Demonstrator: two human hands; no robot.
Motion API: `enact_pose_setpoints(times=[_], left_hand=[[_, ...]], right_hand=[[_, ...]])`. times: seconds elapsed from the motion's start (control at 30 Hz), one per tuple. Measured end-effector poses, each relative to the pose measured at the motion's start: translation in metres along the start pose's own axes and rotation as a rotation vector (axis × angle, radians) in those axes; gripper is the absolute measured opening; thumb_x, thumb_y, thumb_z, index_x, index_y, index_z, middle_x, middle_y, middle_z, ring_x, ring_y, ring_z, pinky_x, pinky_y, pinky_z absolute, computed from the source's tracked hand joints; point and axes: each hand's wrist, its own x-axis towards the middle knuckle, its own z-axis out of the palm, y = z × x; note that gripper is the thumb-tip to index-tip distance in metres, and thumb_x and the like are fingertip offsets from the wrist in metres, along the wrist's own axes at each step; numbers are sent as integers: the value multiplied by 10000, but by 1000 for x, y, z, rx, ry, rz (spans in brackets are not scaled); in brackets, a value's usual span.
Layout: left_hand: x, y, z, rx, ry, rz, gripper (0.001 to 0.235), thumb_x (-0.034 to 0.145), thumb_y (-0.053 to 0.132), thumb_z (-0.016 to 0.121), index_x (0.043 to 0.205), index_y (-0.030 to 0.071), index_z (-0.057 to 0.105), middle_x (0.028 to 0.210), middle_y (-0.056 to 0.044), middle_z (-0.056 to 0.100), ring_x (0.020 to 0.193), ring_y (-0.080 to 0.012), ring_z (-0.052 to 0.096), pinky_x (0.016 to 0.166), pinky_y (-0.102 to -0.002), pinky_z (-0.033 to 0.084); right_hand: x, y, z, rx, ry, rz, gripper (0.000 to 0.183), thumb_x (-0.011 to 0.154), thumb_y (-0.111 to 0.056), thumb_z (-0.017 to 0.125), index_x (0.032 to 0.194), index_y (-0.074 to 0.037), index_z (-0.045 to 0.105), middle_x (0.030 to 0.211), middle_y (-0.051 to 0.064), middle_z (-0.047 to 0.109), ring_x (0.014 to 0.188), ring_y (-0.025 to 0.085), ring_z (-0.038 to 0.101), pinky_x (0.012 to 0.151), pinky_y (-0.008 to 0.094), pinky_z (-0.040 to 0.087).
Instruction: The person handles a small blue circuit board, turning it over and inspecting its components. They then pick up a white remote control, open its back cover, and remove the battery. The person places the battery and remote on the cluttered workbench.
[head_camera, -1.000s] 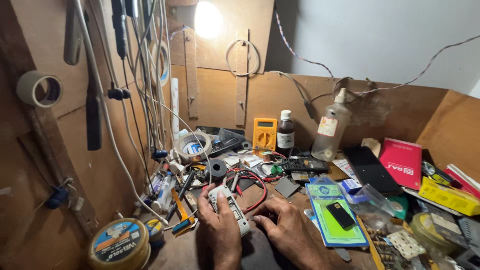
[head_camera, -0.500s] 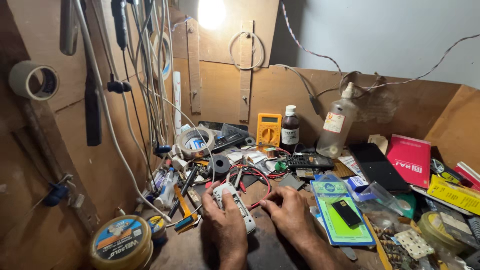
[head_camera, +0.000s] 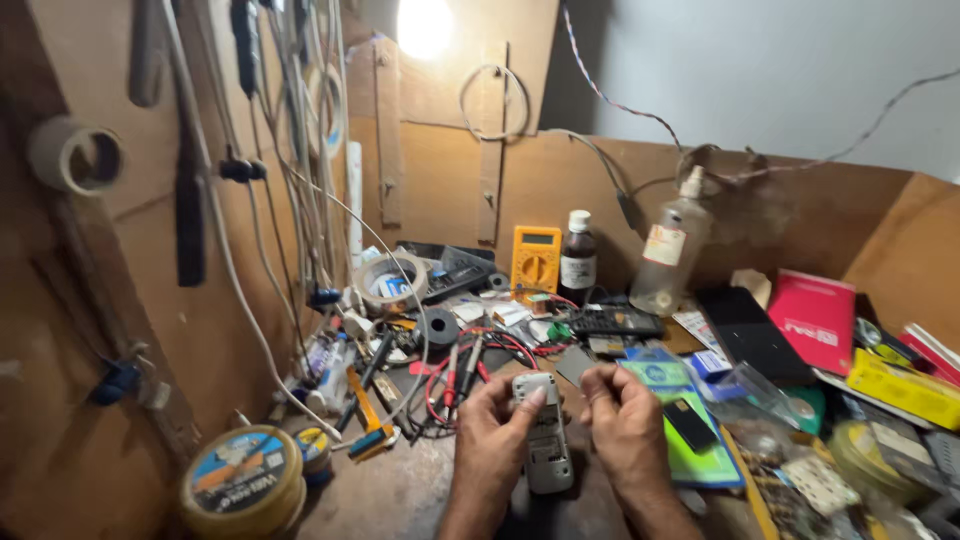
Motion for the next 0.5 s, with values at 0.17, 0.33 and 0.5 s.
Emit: enact_pose_setpoints(times=[0.17, 0.33, 0.5], left_hand=[[-2, -7, 5, 38, -135, -68, 287, 868, 117, 727, 1122, -17, 731, 875, -77, 791, 725, -110, 725, 659, -258, 587], [2, -15, -1, 80, -193, -2, 240, 861, 89, 713, 1060, -40, 753, 871, -69, 794, 735, -100, 718, 679, -241, 574], [7, -21, 1, 49, -220, -50, 237, 838, 61, 702, 1032, -55, 773, 846, -81, 795, 708, -102, 711, 664, -241, 572]], right_hand=[[-8, -17, -7, 127, -20, -140, 189, 984, -184, 665, 945, -6, 716, 783, 2, 675, 703, 92, 558, 649, 252, 461], [-12, -28, 5, 141, -208, -231, 152, 948, -146, 662, 932, -5, 715, 864, -14, 715, 804, 74, 632, 737, 245, 528], [-10, -27, 5, 130, -306, -86, 142, 939, -147, 677, 940, -13, 727, 815, 6, 710, 732, 79, 620, 661, 249, 533]])
